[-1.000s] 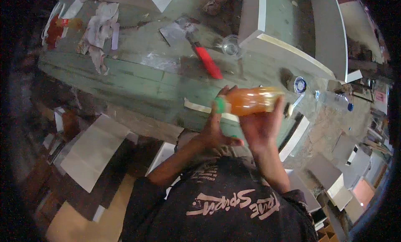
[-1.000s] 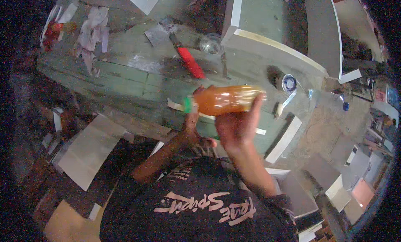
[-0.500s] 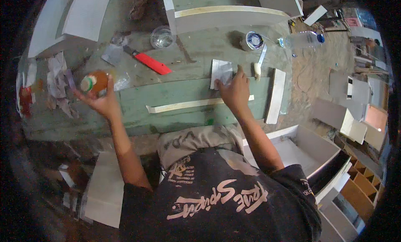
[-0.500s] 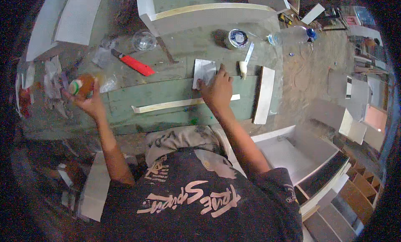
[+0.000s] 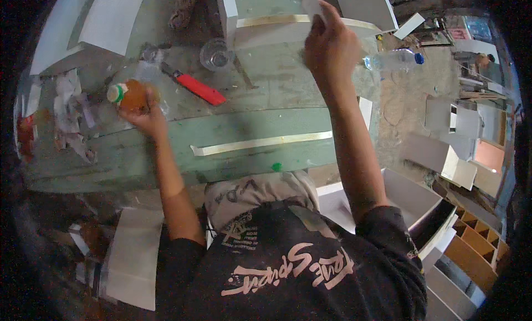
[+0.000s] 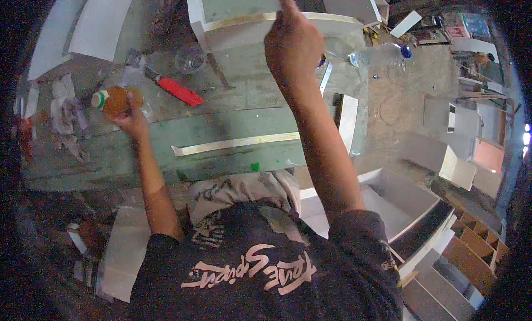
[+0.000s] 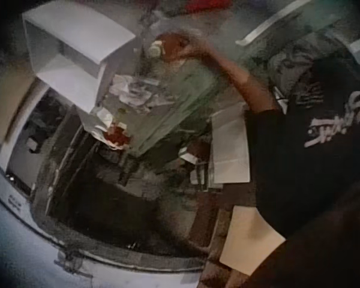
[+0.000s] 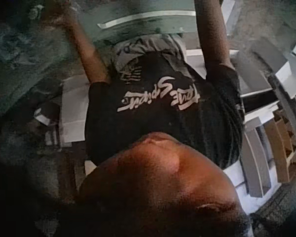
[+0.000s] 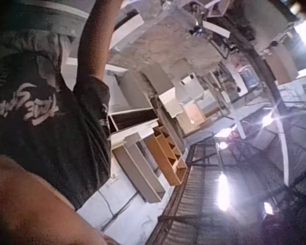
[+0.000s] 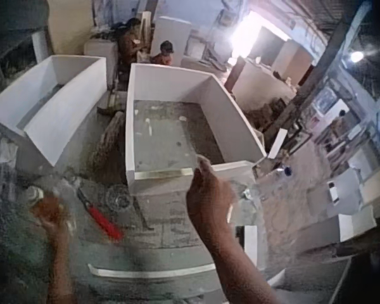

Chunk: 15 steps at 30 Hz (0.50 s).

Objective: The person applies glue from a bottle onto a thin laminate strip and then presses the strip onto the edge of a white wooden cabinet frame.

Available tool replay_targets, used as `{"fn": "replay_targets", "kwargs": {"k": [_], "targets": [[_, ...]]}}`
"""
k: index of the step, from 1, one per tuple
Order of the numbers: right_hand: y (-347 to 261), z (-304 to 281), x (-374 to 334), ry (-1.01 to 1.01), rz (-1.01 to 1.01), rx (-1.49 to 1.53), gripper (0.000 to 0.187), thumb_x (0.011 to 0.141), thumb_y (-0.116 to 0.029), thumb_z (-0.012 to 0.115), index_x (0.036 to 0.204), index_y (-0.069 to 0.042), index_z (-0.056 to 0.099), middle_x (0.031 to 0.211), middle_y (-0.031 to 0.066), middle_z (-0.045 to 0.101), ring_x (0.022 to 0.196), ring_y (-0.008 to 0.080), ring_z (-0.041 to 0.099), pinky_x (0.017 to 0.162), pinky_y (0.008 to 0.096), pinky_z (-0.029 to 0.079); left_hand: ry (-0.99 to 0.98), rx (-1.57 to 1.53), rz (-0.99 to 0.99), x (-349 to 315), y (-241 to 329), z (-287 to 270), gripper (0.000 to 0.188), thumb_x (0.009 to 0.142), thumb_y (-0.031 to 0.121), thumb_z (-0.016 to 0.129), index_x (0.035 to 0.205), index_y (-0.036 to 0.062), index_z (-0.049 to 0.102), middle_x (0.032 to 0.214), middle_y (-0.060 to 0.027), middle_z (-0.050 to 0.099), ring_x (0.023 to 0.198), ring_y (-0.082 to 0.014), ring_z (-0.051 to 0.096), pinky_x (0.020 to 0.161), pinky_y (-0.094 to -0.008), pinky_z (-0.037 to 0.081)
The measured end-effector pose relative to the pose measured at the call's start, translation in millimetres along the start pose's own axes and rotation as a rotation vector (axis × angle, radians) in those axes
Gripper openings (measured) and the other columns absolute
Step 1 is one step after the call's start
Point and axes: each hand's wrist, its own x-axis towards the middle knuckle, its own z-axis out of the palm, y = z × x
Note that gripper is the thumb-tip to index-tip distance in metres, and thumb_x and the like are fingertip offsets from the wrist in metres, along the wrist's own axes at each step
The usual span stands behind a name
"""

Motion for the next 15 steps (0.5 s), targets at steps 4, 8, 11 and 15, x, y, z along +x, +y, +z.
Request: {"fn": "replay_targets", "kwargs": {"k": [4,8,11,15], "targets": [[-20,37,-18,-0.041,-0.098,0.098,0.026,0.091,-0.011,0.059,0.116,-0.007,0.063,0.081,0.0247,0.068,0.074,0.0458,0.066,0.062,0.0530,0.051,0.043,0.066,-0.057,-5,16,14,0.090,0.087,0.026,0.079,0.151,0.0048,0.020,0.146,-0.0204,0.041,0.131,-0.0305,0.047,0.109,-0.0443,0.041],[-68,39,-31,-0.143,-0.057,0.296,0.023,0.091,-0.008,0.058,0.112,-0.003,0.064,0.081,0.0247,0.067,0.075,0.0473,0.065,0.066,0.0535,0.052,0.105,0.092,-0.122,-4,14,13,0.097,0.089,0.035,0.077,0.156,0.0027,0.013,0.151,-0.0224,0.037,0.135,-0.0334,0.045,0.112,-0.0450,0.038],[-54,36,-20,-0.101,-0.047,0.154,0.017,0.092,-0.009,0.053,0.108,-0.003,0.060,0.073,0.0235,0.066,0.070,0.0454,0.066,0.058,0.0553,0.050,0.073,0.152,-0.082,-5,9,9,0.097,0.090,0.031,0.075,0.156,0.0011,0.011,0.151,-0.0235,0.036,0.134,-0.0335,0.045,0.111,-0.0447,0.039],[-37,34,-10,-0.083,-0.061,0.003,0.023,0.091,-0.006,0.053,0.112,-0.001,0.060,0.073,0.0249,0.066,0.066,0.0444,0.066,0.056,0.0540,0.050,0.078,0.263,-0.035,-6,1,6,0.092,0.092,0.024,0.074,0.155,-0.0001,0.012,0.148,-0.0237,0.039,0.132,-0.0331,0.048,0.110,-0.0440,0.040]]}}
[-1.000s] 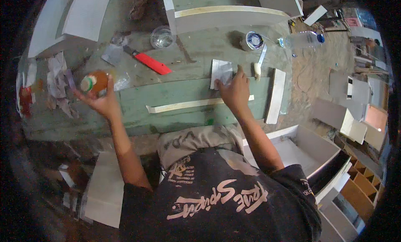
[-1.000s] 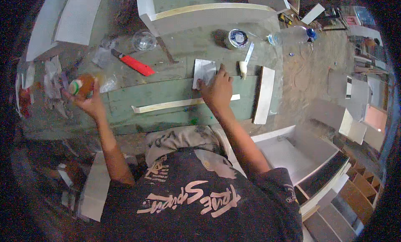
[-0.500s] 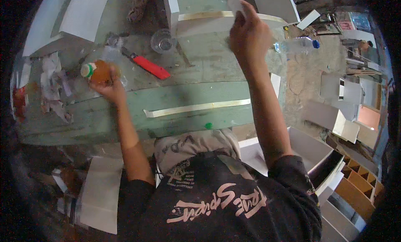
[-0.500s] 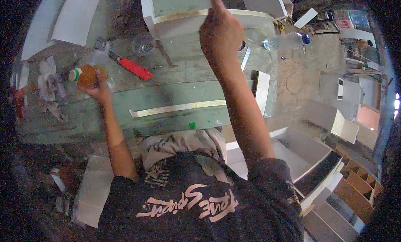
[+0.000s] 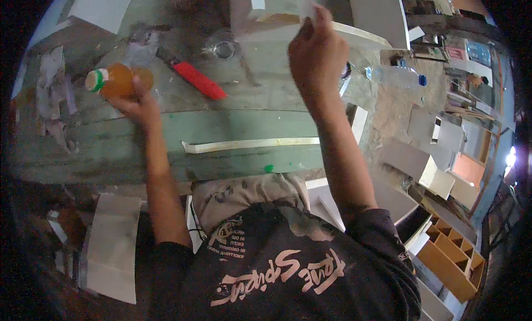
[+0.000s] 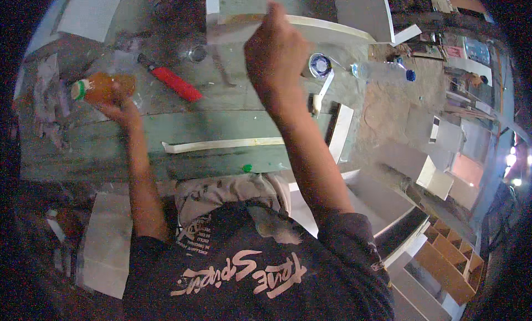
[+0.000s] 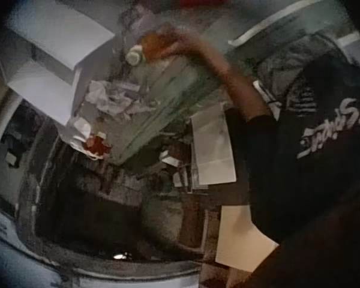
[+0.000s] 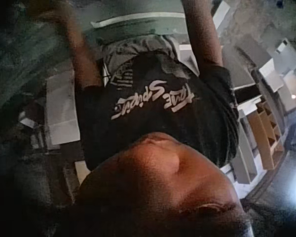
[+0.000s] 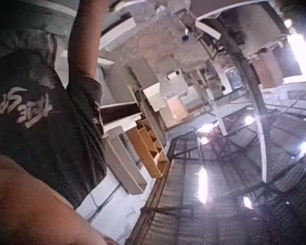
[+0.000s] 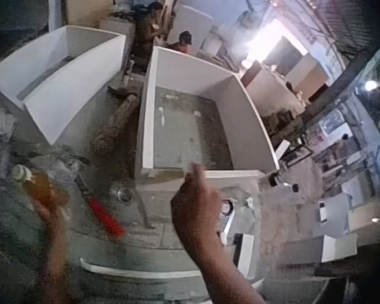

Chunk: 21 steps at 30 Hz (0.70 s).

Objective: The person applies glue from a bottle onto a thin laminate strip and then presses the strip onto the edge of a white wooden cabinet frame.

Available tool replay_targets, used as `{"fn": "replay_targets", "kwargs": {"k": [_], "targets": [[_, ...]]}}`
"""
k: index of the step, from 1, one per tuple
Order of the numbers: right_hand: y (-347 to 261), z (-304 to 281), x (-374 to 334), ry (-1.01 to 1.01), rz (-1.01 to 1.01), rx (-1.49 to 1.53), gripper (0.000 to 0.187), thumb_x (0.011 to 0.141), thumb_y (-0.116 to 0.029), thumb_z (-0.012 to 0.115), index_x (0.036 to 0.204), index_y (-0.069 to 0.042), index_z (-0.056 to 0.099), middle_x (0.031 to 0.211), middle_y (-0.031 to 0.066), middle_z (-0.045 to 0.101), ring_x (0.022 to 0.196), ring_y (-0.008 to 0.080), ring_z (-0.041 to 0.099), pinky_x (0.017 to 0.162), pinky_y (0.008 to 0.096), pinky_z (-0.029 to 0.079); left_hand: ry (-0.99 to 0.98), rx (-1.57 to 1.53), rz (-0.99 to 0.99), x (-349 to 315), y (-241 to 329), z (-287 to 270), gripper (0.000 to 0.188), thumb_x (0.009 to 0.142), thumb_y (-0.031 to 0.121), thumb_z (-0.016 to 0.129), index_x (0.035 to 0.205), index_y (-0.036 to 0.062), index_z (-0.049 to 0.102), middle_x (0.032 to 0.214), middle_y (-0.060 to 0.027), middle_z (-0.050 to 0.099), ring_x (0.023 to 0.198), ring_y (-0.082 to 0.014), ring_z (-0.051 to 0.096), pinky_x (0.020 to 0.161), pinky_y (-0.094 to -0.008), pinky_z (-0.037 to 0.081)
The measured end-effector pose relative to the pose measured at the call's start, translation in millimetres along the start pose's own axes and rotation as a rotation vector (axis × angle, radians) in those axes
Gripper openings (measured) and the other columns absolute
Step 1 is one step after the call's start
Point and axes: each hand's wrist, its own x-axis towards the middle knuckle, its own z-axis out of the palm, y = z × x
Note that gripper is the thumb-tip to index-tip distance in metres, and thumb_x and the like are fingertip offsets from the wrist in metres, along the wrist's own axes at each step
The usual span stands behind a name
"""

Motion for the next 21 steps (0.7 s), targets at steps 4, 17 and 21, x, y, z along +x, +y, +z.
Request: {"fn": "replay_targets", "kwargs": {"k": [4,17,21], "targets": [[-33,15,-10,-0.063,-0.079,0.212,0.021,0.082,-0.002,0.057,0.103,-0.002,0.058,0.070,0.0231,0.064,0.066,0.0441,0.066,0.057,0.0537,0.051,-0.018,-0.161,-0.084,4,-10,0,0.092,0.092,0.020,0.073,0.156,0.0001,0.010,0.149,-0.0235,0.038,0.132,-0.0335,0.048,0.110,-0.0446,0.041],[-35,-26,15,0.049,0.065,0.264,0.019,0.088,-0.005,0.061,0.102,0.007,0.061,0.085,0.0313,0.064,0.085,0.0498,0.064,0.072,0.0494,0.050,0.006,-0.213,-0.034,5,0,6,0.092,0.094,0.021,0.070,0.156,0.0021,0.006,0.149,-0.0221,0.038,0.131,-0.0316,0.049,0.109,-0.0431,0.042],[-36,5,-8,-0.137,0.269,0.324,0.026,0.088,-0.012,0.065,0.109,0.003,0.062,0.090,0.0300,0.066,0.089,0.0484,0.066,0.076,0.0492,0.051,-0.017,-0.120,-0.148,5,-8,2,0.085,0.094,0.026,0.070,0.153,-0.0001,0.015,0.144,-0.0228,0.044,0.127,-0.0321,0.052,0.107,-0.0433,0.044]]}}
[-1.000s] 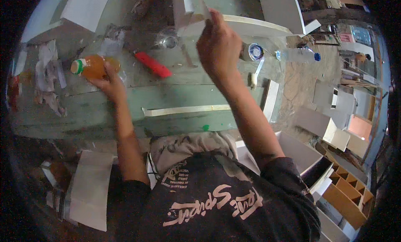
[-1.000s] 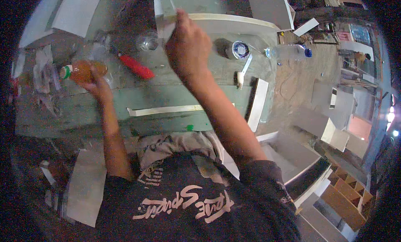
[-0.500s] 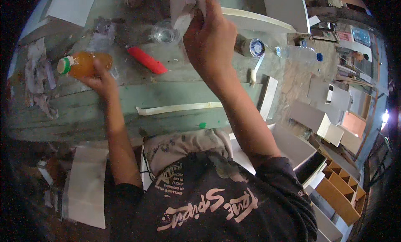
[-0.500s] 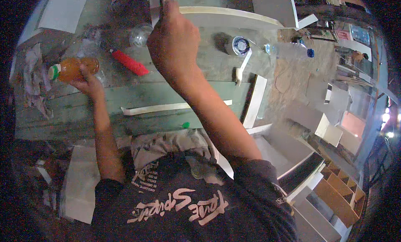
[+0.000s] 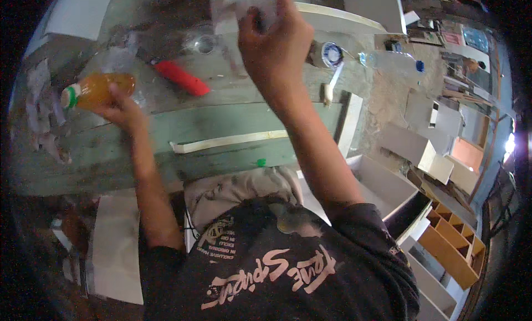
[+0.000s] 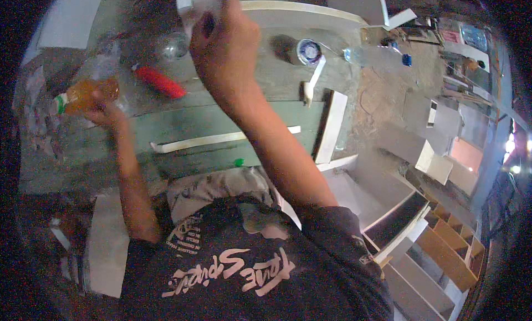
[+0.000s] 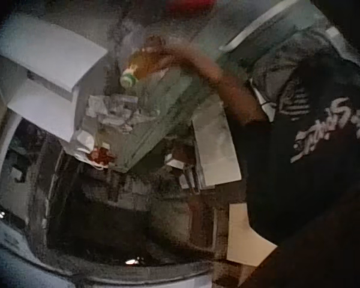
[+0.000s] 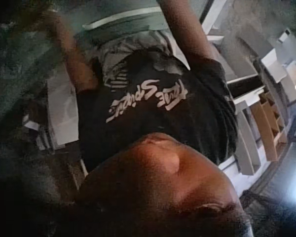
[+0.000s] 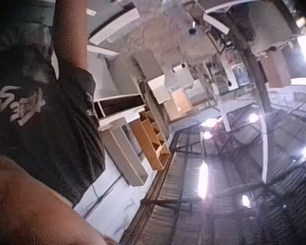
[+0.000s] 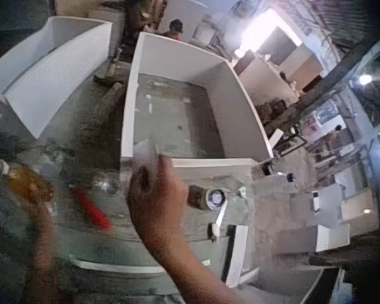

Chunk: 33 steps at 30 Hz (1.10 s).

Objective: The person applies glue from a bottle onto a thin laminate strip and then presses the strip onto the edge of a white wooden cabinet frame.

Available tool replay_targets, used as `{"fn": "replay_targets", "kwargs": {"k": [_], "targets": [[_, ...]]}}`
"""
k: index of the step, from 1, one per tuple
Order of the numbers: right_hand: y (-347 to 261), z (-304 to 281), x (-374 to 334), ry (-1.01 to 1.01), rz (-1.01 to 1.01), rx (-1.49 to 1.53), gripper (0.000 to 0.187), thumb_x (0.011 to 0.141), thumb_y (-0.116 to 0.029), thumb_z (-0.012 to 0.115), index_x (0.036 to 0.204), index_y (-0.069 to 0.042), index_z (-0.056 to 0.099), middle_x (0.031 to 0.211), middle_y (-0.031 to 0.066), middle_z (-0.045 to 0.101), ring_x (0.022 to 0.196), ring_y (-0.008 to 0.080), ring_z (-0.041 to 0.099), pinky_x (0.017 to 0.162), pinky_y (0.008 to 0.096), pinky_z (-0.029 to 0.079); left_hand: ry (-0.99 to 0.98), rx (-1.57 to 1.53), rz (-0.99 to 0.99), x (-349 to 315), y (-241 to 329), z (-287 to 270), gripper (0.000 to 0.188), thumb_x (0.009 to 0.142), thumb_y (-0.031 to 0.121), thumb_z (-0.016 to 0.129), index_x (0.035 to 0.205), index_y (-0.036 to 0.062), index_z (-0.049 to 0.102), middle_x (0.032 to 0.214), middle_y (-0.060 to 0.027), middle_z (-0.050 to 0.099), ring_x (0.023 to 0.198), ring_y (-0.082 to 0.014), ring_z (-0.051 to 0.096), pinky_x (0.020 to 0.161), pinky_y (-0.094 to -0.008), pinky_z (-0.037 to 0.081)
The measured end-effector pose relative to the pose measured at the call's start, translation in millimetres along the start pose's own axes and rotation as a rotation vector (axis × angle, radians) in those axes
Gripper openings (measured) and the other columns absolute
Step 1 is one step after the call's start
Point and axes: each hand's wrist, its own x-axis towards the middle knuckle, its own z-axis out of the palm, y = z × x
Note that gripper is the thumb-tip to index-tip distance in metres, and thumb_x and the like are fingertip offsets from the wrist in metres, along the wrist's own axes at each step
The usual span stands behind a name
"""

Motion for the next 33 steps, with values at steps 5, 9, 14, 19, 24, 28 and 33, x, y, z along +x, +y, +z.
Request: {"fn": "replay_targets", "kwargs": {"k": [5,9,14,19,24,28,33], "targets": [[40,-2,19,0.109,-0.158,0.083,0.018,0.080,-0.006,0.065,0.092,0.003,0.057,0.075,0.0284,0.063,0.073,0.0516,0.062,0.064,0.0549,0.050,0.050,0.017,0.029,1,-12,-4,0.073,0.095,0.029,0.070,0.145,-0.0024,0.027,0.140,-0.0236,0.049,0.125,-0.0324,0.054,0.106,-0.0437,0.045],[100,-59,51,0.210,-0.044,0.035,0.024,0.077,-0.012,0.069,0.094,0.005,0.065,0.078,0.0210,0.068,0.072,0.0283,0.068,0.068,0.0381,0.053,0.071,-0.004,0.021,1,-2,0,0.072,0.095,0.028,0.069,0.145,-0.0034,0.028,0.142,-0.0243,0.048,0.126,-0.0329,0.054,0.107,-0.0449,0.045],[211,-124,92,0.342,-0.131,-0.107,0.027,0.079,-0.014,0.069,0.099,0.003,0.066,0.086,0.0199,0.071,0.080,0.0299,0.071,0.074,0.0383,0.054,0.070,0.059,0.129,-3,14,10,0.083,0.094,0.041,0.068,0.148,-0.0051,0.026,0.145,-0.0272,0.044,0.129,-0.0377,0.051,0.107,-0.0480,0.043],[226,-158,107,0.359,-0.140,-0.275,0.024,0.081,-0.013,0.067,0.101,0.001,0.067,0.088,0.0209,0.072,0.082,0.0305,0.072,0.075,0.0374,0.055,0.076,0.058,0.092,0,6,2,0.081,0.095,0.040,0.067,0.148,-0.0053,0.027,0.145,-0.0270,0.045,0.129,-0.0374,0.052,0.107,-0.0473,0.043],[233,-170,113,0.362,-0.224,-0.481,0.021,0.082,-0.014,0.067,0.100,-0.002,0.067,0.087,0.0227,0.071,0.082,0.0381,0.072,0.071,0.0409,0.056,0.028,0.076,0.049,1,-1,-1,0.075,0.097,0.028,0.067,0.148,-0.0035,0.022,0.139,-0.0239,0.050,0.124,-0.0329,0.055,0.104,-0.0433,0.046],[219,-169,105,0.328,-0.213,-0.676,0.020,0.082,-0.015,0.069,0.100,-0.004,0.068,0.088,0.0239,0.070,0.084,0.0413,0.070,0.071,0.0421,0.056,0.020,0.015,-0.046,4,-2,-3,0.079,0.095,0.030,0.068,0.149,-0.0027,0.021,0.139,-0.0233,0.050,0.125,-0.0333,0.055,0.104,-0.0436,0.046],[204,-162,78,0.359,-0.200,-0.581,0.024,0.086,-0.017,0.068,0.107,-0.005,0.068,0.093,0.0218,0.071,0.082,0.0366,0.071,0.072,0.0409,0.056,0.010,0.000,0.035,1,-15,-4,0.086,0.093,0.033,0.071,0.152,-0.0019,0.019,0.143,-0.0233,0.045,0.128,-0.0341,0.051,0.107,-0.0443,0.043]]}}
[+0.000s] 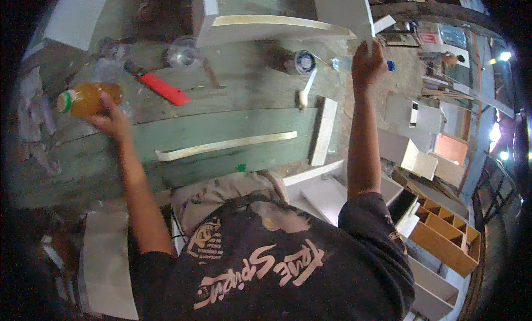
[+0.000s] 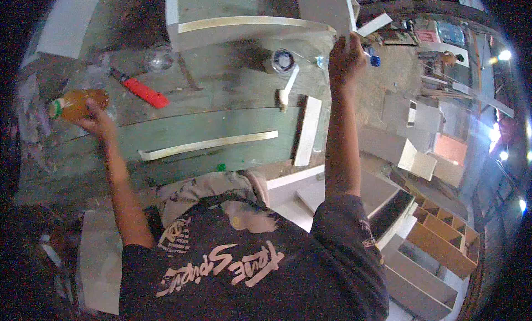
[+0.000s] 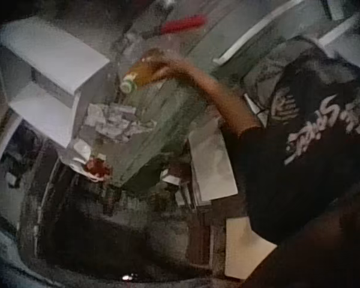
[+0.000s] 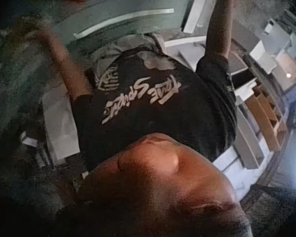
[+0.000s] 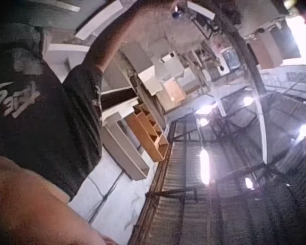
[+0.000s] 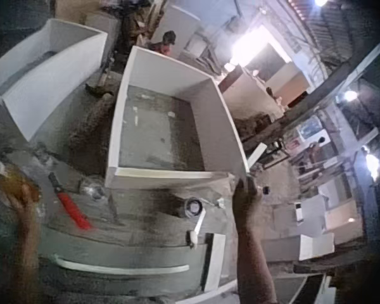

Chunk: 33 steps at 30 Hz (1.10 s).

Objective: The person applies glue from a bottle onto a thin laminate strip and then presses the strip onto the edge of a white wooden cabinet frame.

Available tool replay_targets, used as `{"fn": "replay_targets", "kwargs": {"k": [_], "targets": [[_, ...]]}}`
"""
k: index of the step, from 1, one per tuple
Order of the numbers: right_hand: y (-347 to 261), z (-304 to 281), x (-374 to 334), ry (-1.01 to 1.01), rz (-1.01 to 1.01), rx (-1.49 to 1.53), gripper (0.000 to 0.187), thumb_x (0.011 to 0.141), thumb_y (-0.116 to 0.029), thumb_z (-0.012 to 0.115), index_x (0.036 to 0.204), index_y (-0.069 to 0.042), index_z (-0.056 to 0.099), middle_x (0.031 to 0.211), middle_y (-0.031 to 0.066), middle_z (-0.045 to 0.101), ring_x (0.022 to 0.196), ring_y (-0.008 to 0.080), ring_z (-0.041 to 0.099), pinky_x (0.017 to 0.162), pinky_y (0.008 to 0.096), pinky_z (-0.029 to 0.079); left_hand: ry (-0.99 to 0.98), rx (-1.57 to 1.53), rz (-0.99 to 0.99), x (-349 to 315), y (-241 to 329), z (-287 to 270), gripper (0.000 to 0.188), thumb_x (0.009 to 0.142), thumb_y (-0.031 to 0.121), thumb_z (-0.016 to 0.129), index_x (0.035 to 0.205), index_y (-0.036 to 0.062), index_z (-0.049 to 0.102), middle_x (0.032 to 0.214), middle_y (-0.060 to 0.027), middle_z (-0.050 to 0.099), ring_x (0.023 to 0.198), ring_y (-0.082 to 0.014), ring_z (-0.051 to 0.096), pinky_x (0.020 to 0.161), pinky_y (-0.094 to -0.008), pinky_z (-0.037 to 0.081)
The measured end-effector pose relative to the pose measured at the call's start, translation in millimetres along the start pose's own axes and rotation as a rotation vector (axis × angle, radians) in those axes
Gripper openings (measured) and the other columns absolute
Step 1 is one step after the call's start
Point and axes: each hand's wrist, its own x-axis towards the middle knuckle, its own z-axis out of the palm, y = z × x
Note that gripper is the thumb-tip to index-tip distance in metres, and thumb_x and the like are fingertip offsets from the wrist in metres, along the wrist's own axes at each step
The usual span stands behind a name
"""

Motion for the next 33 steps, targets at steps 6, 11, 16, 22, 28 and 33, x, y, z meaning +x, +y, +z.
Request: {"fn": "replay_targets", "kwargs": {"k": [6,11,16,22,28,33], "targets": [[-51,-43,-106,-0.305,0.379,0.505,0.041,0.091,-0.012,0.071,0.125,0.005,0.056,0.104,0.0127,0.070,0.095,0.0165,0.066,0.076,0.0295,0.053,-0.018,0.008,0.067,-3,18,0,0.093,0.087,0.036,0.078,0.151,-0.0007,0.021,0.143,-0.0222,0.044,0.128,-0.0328,0.051,0.107,-0.0429,0.042],[-85,-37,-178,-0.564,0.679,0.781,0.045,0.086,-0.008,0.075,0.125,0.006,0.057,0.106,0.0173,0.069,0.093,0.0187,0.067,0.076,0.0317,0.055,-0.098,-0.053,0.124,-3,17,7,0.103,0.078,0.025,0.088,0.150,0.0018,0.018,0.138,-0.0191,0.046,0.125,-0.0291,0.052,0.104,-0.0420,0.046],[-109,11,-185,-0.405,0.378,0.719,0.051,0.084,-0.007,0.073,0.132,-0.001,0.054,0.113,0.0190,0.067,0.103,0.0308,0.065,0.091,0.0395,0.051,-0.105,-0.130,0.093,7,11,11,0.108,0.070,0.017,0.092,0.149,0.0018,0.019,0.137,-0.0189,0.047,0.123,-0.0306,0.053,0.103,-0.0426,0.049],[-92,-12,-190,-0.249,0.193,0.460,0.057,0.084,-0.011,0.073,0.136,-0.005,0.051,0.134,0.0208,0.055,0.127,0.0387,0.047,0.109,0.0459,0.037,-0.181,0.161,0.196,-7,34,2,0.106,0.073,0.022,0.091,0.148,-0.0005,0.019,0.145,-0.0205,0.037,0.131,-0.0324,0.046,0.107,-0.0459,0.045],[-112,-81,-224,-0.368,0.220,0.768,0.066,0.095,-0.028,0.061,0.148,0.001,0.035,0.151,0.0242,0.039,0.141,0.0397,0.035,0.118,0.0468,0.025,-0.070,0.024,0.012,-113,115,-22,0.073,0.098,0.038,0.059,0.151,0.0017,0.024,0.152,-0.0167,0.033,0.142,-0.0308,0.032,0.120,-0.0482,0.022],[-194,-142,-208,-0.668,-0.095,1.392,0.083,0.103,-0.054,0.034,0.159,-0.001,0.004,0.166,0.0216,0.003,0.154,0.0356,0.003,0.123,0.0458,0.007,-0.942,-0.667,0.071,-186,241,32,0.083,0.101,0.062,0.019,0.160,0.0062,0.002,0.167,-0.0152,-0.007,0.154,-0.0309,-0.003,0.122,-0.0476,-0.005]]}}
